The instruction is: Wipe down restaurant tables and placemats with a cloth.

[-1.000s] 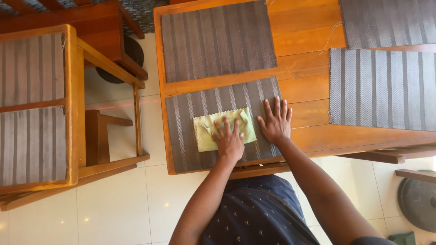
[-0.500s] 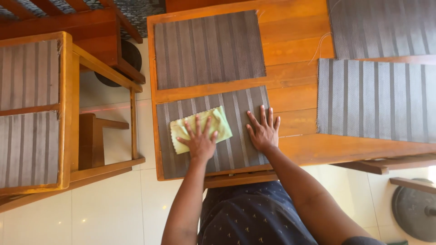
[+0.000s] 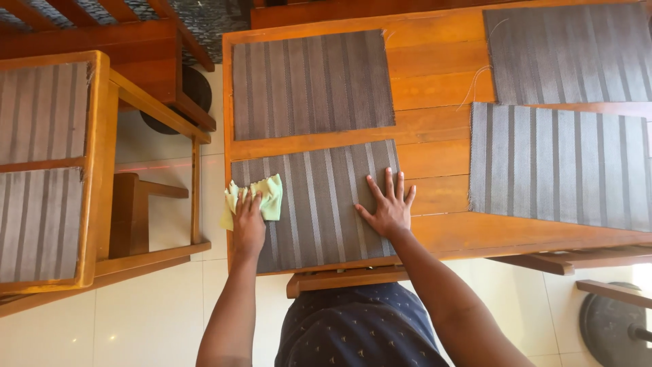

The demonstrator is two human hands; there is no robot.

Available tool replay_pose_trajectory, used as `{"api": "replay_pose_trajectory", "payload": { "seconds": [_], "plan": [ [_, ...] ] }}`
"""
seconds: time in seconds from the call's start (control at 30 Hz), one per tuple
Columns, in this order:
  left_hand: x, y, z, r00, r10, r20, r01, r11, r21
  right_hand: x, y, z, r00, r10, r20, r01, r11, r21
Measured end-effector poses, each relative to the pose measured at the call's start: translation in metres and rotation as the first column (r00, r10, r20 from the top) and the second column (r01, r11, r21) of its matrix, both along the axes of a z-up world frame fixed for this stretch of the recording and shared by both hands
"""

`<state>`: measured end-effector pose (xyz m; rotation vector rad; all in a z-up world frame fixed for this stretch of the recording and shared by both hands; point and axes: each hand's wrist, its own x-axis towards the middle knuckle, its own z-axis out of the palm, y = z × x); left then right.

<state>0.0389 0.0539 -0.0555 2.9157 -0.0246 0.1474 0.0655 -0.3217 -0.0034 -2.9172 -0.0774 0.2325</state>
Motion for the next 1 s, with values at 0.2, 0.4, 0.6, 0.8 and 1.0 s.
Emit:
{"api": "replay_pose_trajectory", "payload": {
  "seconds": [0.2, 0.4, 0.6, 0.8, 1.0],
  "plan": [
    [0.031, -0.071, 0.057, 0.957, 0.025, 0.288, 0.119, 0.874, -0.472, 0.002, 0.017, 0.014, 0.996, -0.077, -0.052, 0.077, 0.997, -0.003],
    [0.06, -0.175, 0.048, 0.899, -0.397, 0.186, 0.431, 0.877, -0.211, 0.006, 0.017, -0.031, 0.996, -0.014, 0.088, 0.008, 0.997, 0.071],
    [0.063, -0.167, 0.095, 0.826, -0.387, -0.409, 0.393, 0.917, -0.074, 0.007, 0.019, -0.021, 0.999, 0.016, 0.029, -0.015, 0.999, -0.051],
    [0.086, -0.105, 0.033, 0.964, -0.15, -0.219, 0.151, 0.988, -0.012, 0.004, 0.022, -0.015, 0.999, -0.018, 0.028, 0.017, 0.999, 0.033],
    [0.081, -0.022, 0.052, 0.983, 0.106, -0.153, -0.091, 0.991, 0.102, 0.002, 0.024, -0.014, 0.999, -0.02, 0.034, 0.019, 0.999, 0.03]
  ]
}}
